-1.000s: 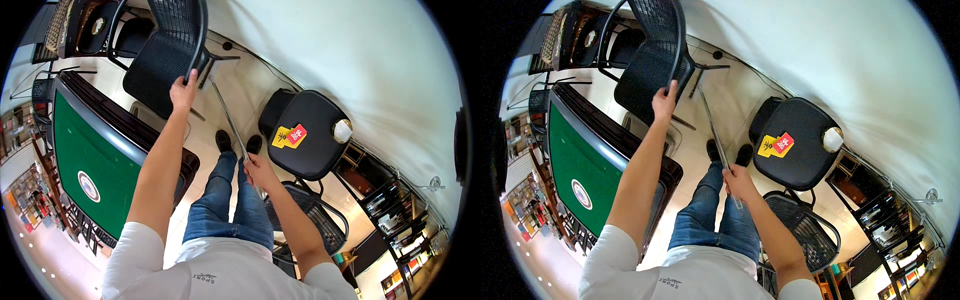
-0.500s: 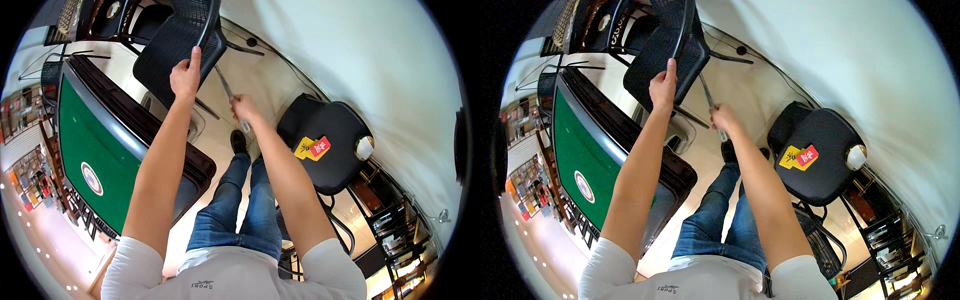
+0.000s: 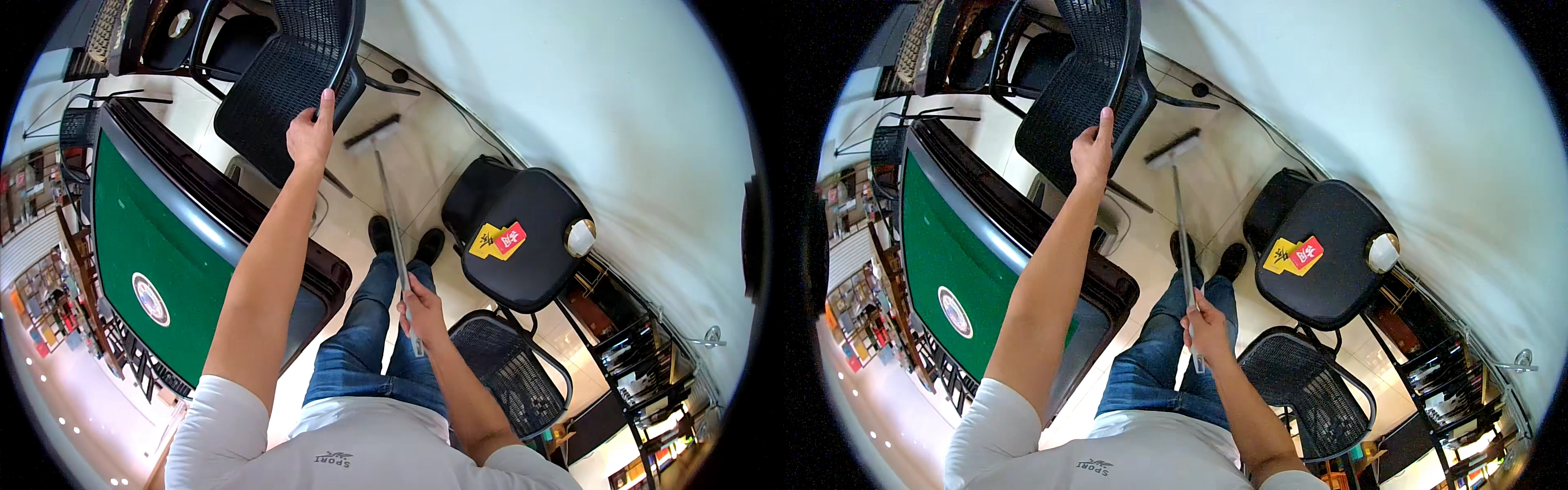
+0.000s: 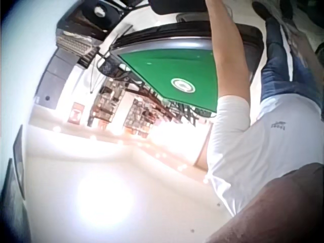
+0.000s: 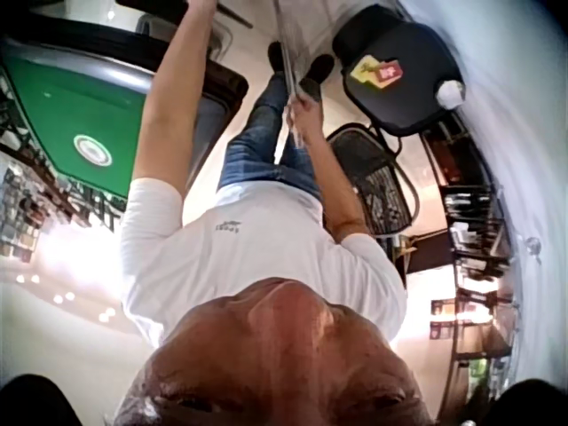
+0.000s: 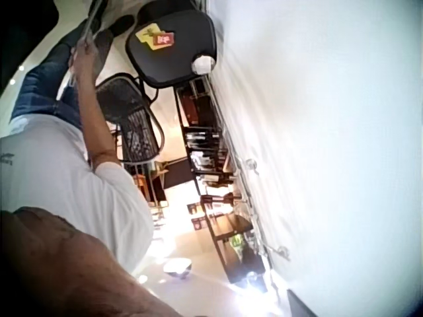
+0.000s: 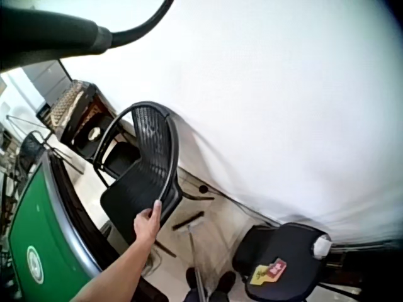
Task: The person sweeps the tiled floor using a broom and a dustpan, moving around various furniture items like chairs and a mahjong table to collect debris.
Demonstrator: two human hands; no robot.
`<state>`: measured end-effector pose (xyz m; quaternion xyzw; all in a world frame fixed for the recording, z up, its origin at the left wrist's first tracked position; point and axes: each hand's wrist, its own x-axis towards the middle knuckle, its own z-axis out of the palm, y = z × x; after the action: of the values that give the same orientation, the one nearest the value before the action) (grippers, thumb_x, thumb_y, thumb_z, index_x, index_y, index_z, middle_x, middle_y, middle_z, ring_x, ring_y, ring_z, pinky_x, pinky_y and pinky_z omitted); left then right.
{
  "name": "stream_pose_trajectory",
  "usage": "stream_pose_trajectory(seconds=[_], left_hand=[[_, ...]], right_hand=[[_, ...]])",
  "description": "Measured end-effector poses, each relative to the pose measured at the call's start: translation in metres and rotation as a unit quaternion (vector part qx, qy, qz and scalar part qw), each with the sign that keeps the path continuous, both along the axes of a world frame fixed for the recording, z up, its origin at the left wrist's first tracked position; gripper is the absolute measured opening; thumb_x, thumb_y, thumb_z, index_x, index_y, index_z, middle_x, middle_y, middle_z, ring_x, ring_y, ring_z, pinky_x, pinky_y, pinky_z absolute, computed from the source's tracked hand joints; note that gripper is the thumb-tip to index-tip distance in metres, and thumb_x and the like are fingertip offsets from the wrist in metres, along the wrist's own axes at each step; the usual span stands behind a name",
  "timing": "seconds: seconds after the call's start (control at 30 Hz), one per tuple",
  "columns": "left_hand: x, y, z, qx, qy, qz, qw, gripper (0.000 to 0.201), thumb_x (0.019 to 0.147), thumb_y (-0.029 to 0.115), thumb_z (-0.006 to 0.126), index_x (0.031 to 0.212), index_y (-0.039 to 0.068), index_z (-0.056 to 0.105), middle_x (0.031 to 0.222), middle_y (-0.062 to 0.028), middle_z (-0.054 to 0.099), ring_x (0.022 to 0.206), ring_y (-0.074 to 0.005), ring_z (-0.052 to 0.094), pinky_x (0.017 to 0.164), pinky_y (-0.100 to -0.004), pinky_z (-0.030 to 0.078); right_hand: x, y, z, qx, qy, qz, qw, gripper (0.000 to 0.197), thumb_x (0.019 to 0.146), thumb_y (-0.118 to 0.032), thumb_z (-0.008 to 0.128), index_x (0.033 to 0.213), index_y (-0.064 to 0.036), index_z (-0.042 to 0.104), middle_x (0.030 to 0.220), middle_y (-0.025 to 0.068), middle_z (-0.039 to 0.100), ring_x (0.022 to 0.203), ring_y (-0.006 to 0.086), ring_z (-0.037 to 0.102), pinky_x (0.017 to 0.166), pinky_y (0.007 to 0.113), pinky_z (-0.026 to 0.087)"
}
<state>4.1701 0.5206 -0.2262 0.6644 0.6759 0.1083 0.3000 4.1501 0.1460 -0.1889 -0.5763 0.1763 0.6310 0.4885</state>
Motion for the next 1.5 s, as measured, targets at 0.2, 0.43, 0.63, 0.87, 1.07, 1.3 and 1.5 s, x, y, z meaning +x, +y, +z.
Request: stream_pose_trajectory(seconds=[0.2, 0.43, 0.63, 0.87, 1.07, 1.3, 1.5], left_hand=[[0.016, -0.006, -0.010, -0.021, -0.028, -0.022, 0.999, 0.080, 0.082, 0.076, 0.052, 0.073, -0.001, 0.066, 0.071, -0.0140, 0.063, 0.075, -0.0256, 0.061, 0.076, -0.0361, 0.046], [0.012, -0.011, -0.031, -0.091, 0.002, -0.036, 0.995, 0.091, 0.081, 0.080, 0.044, 0.102, -0.005, 0.071, 0.101, -0.0263, 0.068, 0.108, -0.0403, 0.061, 0.097, -0.0425, 0.044], [0.019, -0.035, -0.053, -0.198, -0.015, -0.045, 0.979, 0.093, 0.077, 0.082, 0.047, 0.108, -0.004, 0.069, 0.106, -0.0259, 0.067, 0.111, -0.0391, 0.060, 0.099, -0.0410, 0.043], [0.031, -0.048, -0.042, -0.217, -0.024, -0.059, 0.974, 0.087, 0.075, 0.082, 0.051, 0.083, -0.003, 0.070, 0.083, -0.0205, 0.067, 0.089, -0.0339, 0.064, 0.086, -0.0406, 0.046], [0.040, -0.041, -0.053, -0.203, -0.038, -0.072, 0.976, 0.086, 0.073, 0.081, 0.055, 0.087, -0.002, 0.072, 0.086, -0.0198, 0.069, 0.094, -0.0336, 0.066, 0.087, -0.0404, 0.047], [0.055, -0.048, -0.040, -0.142, 0.025, -0.121, 0.982, 0.089, 0.072, 0.084, 0.050, 0.094, 0.000, 0.074, 0.096, -0.0227, 0.070, 0.101, -0.0377, 0.065, 0.090, -0.0427, 0.048], [0.044, -0.046, -0.046, -0.048, 0.049, -0.124, 0.990, 0.087, 0.082, 0.080, 0.039, 0.093, 0.001, 0.074, 0.091, -0.0258, 0.069, 0.096, -0.0422, 0.065, 0.087, -0.0471, 0.049]], right_hand=[[0.051, 0.064, -0.063, 0.029, -0.009, -0.004, 1.000, 0.045, 0.098, -0.013, 0.048, 0.143, -0.0063, 0.045, 0.071, 0.0043, 0.056, 0.041, 0.0125, 0.046, 0.037, 0.028, 0.039], [0.020, -0.011, 0.017, -0.047, 0.072, -0.116, 0.990, 0.045, 0.098, -0.013, 0.048, 0.142, -0.0055, 0.046, 0.070, 0.0033, 0.057, 0.042, 0.0128, 0.048, 0.036, 0.028, 0.039], [0.021, -0.046, 0.068, -0.071, -0.100, 0.142, 0.982, 0.049, 0.094, -0.011, 0.053, 0.142, -0.0031, 0.046, 0.071, 0.0090, 0.060, 0.049, 0.0217, 0.058, 0.047, 0.034, 0.048], [0.034, -0.037, 0.035, -0.121, -0.429, 0.404, 0.799, 0.061, 0.083, -0.007, 0.056, 0.141, 0.0079, 0.040, 0.090, 0.0292, 0.062, 0.080, 0.0408, 0.064, 0.070, 0.049, 0.052], [0.007, -0.046, 0.009, -0.114, -0.376, 0.427, 0.815, 0.065, 0.084, -0.010, 0.055, 0.142, 0.0114, 0.035, 0.081, 0.0308, 0.062, 0.074, 0.0418, 0.064, 0.069, 0.049, 0.053], [0.019, -0.088, 0.079, -0.067, -0.310, 0.380, 0.869, 0.064, 0.083, -0.010, 0.056, 0.141, 0.0091, 0.037, 0.083, 0.0300, 0.063, 0.074, 0.0427, 0.064, 0.069, 0.048, 0.052], [0.030, -0.045, 0.041, -0.025, -0.474, 0.483, 0.736, 0.061, 0.083, -0.011, 0.058, 0.138, 0.0080, 0.042, 0.079, 0.0240, 0.060, 0.069, 0.0387, 0.064, 0.060, 0.046, 0.054]])
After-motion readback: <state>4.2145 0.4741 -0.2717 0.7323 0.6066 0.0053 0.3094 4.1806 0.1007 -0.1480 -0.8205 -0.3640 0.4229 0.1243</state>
